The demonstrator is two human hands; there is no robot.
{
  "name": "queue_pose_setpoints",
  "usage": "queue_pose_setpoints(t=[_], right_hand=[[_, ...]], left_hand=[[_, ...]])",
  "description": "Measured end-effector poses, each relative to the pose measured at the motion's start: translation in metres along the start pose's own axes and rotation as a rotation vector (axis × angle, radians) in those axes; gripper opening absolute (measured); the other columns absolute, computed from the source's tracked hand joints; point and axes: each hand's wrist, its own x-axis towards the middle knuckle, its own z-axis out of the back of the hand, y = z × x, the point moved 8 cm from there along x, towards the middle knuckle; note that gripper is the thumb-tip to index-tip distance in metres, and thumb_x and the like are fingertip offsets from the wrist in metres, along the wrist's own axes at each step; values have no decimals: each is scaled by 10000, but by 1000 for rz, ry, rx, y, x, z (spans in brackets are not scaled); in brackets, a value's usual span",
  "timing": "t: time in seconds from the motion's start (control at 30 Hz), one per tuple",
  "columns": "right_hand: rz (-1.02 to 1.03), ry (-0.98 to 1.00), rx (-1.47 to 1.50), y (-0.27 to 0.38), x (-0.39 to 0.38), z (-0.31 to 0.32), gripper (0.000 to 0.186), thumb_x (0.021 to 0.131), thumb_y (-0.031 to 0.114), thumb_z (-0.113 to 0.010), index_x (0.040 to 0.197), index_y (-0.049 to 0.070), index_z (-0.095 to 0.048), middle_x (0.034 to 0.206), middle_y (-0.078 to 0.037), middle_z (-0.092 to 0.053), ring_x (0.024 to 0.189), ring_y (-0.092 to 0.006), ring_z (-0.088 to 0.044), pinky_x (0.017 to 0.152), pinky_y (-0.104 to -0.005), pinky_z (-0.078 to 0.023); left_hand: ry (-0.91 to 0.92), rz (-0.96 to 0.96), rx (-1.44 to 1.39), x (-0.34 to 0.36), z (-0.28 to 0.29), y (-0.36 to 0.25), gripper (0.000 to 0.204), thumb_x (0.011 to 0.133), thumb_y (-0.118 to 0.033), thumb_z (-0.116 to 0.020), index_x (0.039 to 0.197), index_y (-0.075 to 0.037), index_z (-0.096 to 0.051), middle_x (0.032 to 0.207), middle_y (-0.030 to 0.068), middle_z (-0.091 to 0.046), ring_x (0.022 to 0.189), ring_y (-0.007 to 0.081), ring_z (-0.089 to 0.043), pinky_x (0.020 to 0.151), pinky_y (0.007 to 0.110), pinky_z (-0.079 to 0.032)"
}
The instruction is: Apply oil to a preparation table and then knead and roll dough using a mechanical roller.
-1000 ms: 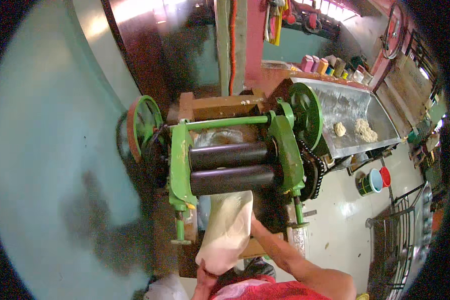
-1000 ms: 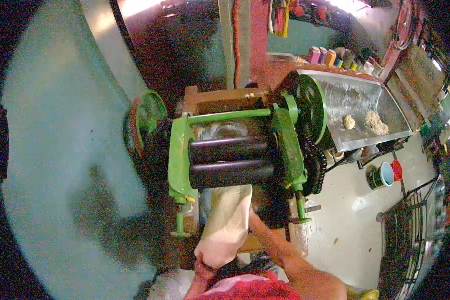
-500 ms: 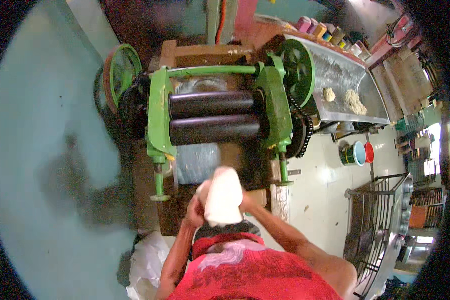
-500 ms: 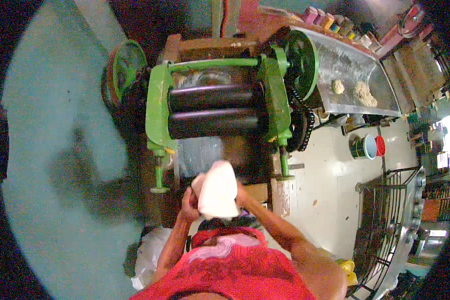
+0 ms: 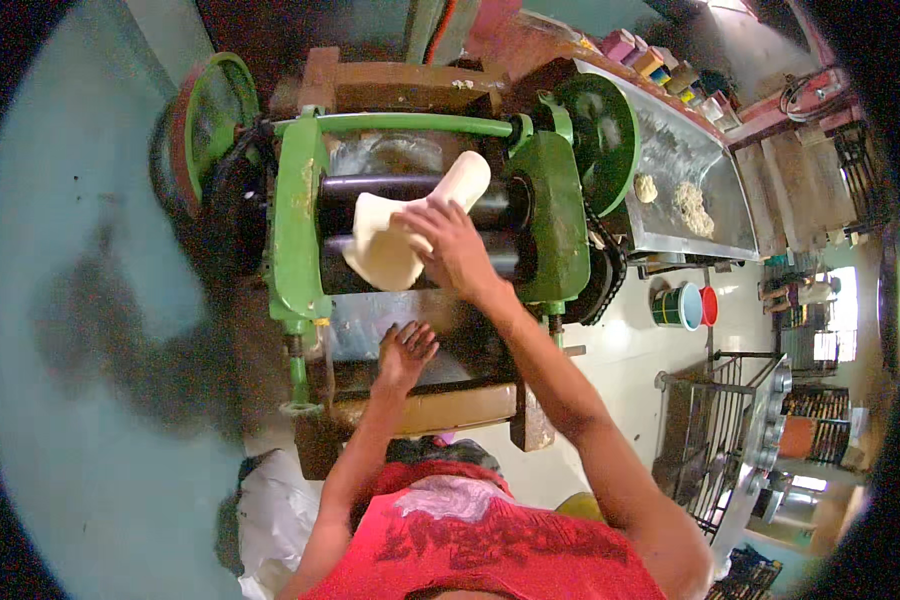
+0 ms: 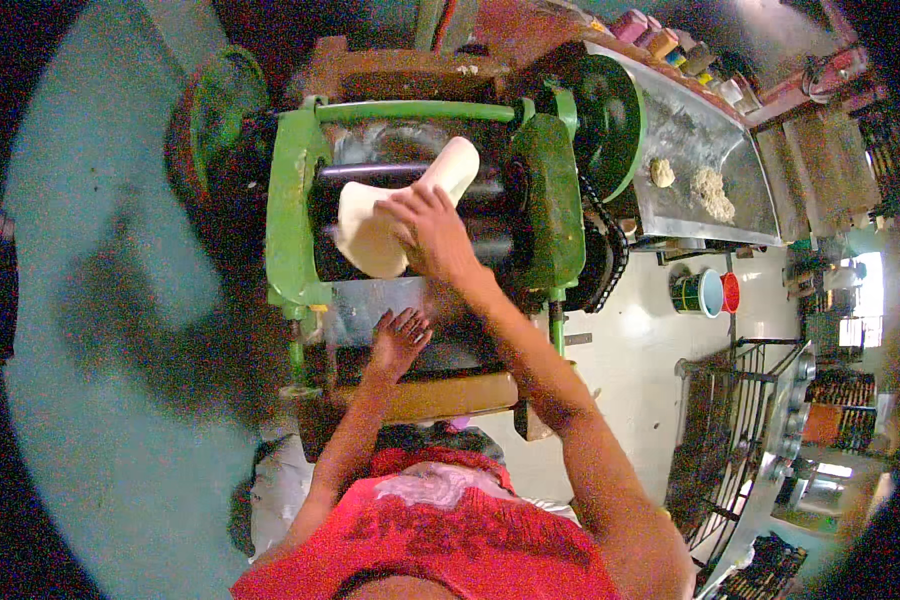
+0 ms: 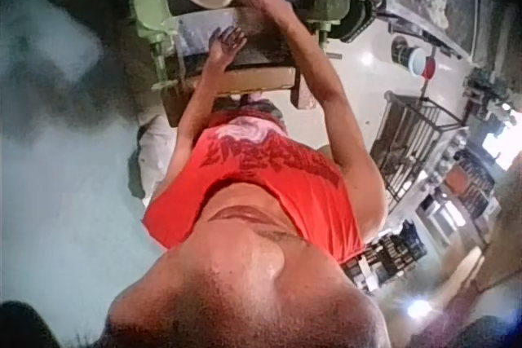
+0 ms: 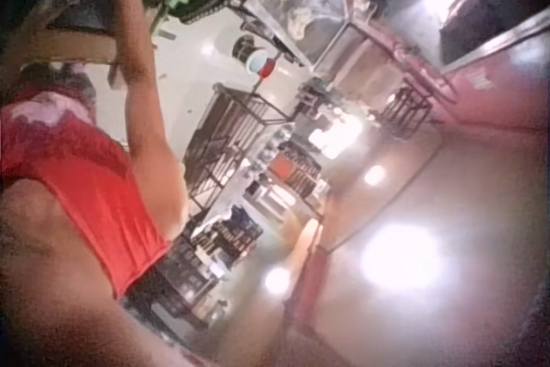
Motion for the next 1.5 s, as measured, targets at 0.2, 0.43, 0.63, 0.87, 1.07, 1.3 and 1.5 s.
queue_pose_setpoints(t=[0.2,0.43,0.63,0.87,1.07,1.3,1.5], right_hand=[[-426,363,480,3,-137,-71,459,894,248,-627,1277,11,-538,1198,-234,-613,1137,-407,-570,999,-465,-441],[-632,1314,425,58,-398,-123,478,937,436,-541,1261,85,-561,1066,-216,-624,1023,-408,-596,870,-504,-485],[-789,633,317,21,-416,-97,416,920,337,-594,1243,76,-579,1138,-208,-616,1084,-401,-561,954,-480,-438],[-769,20,-217,-40,-337,7,262,799,108,-679,1058,93,-644,1242,-170,-530,1222,-411,-433,1036,-534,-349],[-824,-133,-193,-78,-392,15,362,778,176,-744,1094,89,-592,1197,-229,-503,1146,-409,-443,963,-558,-366],[-653,-208,-268,-80,-398,-1,528,717,174,-794,1169,80,-537,1177,-255,-478,1123,-434,-444,945,-549,-381],[-694,-201,-284,-90,-410,-4,495,736,172,-770,1161,52,-544,1164,-262,-489,1122,-440,-452,953,-543,-375]], left_hand=[[122,-39,-405,75,17,-15,536,997,-432,-429,1390,-68,-452,1435,129,-474,1322,312,-428,1126,502,-328],[111,-353,-280,206,24,-71,535,976,-418,-447,1391,-80,-461,1418,134,-493,1328,324,-418,1151,498,-280],[232,-586,269,233,3,-52,510,940,-402,-492,1358,-108,-508,1423,119,-494,1310,328,-443,1137,507,-299],[383,-85,-307,134,-12,-14,559,993,-477,-355,1376,-97,-498,1438,86,-491,1330,327,-429,1141,531,-276],[402,16,-230,10,-17,-6,603,966,-533,-368,1374,-107,-494,1412,107,-515,1311,331,-465,1109,530,-348],[588,-100,-162,-48,-83,-44,597,1007,-481,-328,1433,-71,-408,1436,98,-484,1294,311,-469,1118,484,-345],[524,-125,-168,-32,-143,-39,593,984,-513,-409,1388,-85,-482,1361,97,-556,1227,277,-543,1073,427,-418]])
